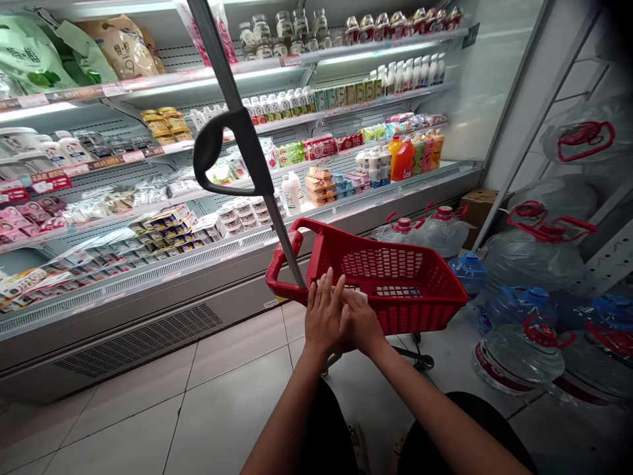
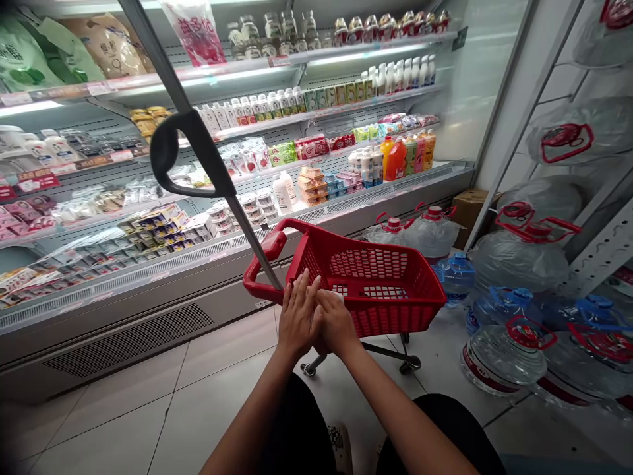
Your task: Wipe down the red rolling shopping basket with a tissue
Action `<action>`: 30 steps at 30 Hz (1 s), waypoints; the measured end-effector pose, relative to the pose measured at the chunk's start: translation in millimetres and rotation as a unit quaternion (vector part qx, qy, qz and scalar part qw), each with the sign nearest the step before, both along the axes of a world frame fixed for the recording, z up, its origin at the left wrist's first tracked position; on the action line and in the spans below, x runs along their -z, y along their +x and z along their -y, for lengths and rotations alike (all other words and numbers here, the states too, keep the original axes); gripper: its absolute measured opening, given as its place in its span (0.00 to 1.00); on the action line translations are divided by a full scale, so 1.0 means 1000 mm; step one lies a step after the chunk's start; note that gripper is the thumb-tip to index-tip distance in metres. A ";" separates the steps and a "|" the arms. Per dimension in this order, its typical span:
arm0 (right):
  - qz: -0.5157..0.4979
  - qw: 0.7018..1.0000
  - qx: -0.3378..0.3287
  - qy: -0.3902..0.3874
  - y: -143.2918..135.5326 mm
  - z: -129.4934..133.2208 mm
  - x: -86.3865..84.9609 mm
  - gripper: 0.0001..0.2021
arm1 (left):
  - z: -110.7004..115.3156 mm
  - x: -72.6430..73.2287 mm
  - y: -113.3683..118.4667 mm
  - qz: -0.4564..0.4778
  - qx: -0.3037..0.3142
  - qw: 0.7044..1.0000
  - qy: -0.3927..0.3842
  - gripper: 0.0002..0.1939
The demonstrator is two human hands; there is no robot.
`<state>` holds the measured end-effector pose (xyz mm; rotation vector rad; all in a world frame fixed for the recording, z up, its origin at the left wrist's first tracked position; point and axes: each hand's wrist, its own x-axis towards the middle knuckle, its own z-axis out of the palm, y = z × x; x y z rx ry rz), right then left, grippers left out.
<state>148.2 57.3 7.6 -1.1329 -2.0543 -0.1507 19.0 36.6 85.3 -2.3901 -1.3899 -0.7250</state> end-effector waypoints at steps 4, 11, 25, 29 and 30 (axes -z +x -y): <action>0.025 0.997 0.068 0.002 0.068 0.018 0.022 0.37 | -0.008 0.008 -0.006 -0.004 -0.016 1.000 0.018 0.34; 0.040 0.978 0.206 -0.004 0.151 0.046 0.050 0.38 | -0.007 0.018 0.005 -0.005 -0.039 0.998 0.039 0.25; 0.028 0.998 0.049 0.031 0.024 0.015 0.023 0.37 | -0.002 0.012 0.003 0.008 -0.023 1.000 0.008 0.37; 0.093 0.988 0.121 0.021 0.098 0.038 0.048 0.41 | -0.014 0.020 -0.013 0.001 -0.045 0.999 0.019 0.32; 0.101 0.984 0.143 0.021 0.115 0.045 0.055 0.41 | -0.017 0.023 -0.016 0.005 -0.054 0.998 0.022 0.31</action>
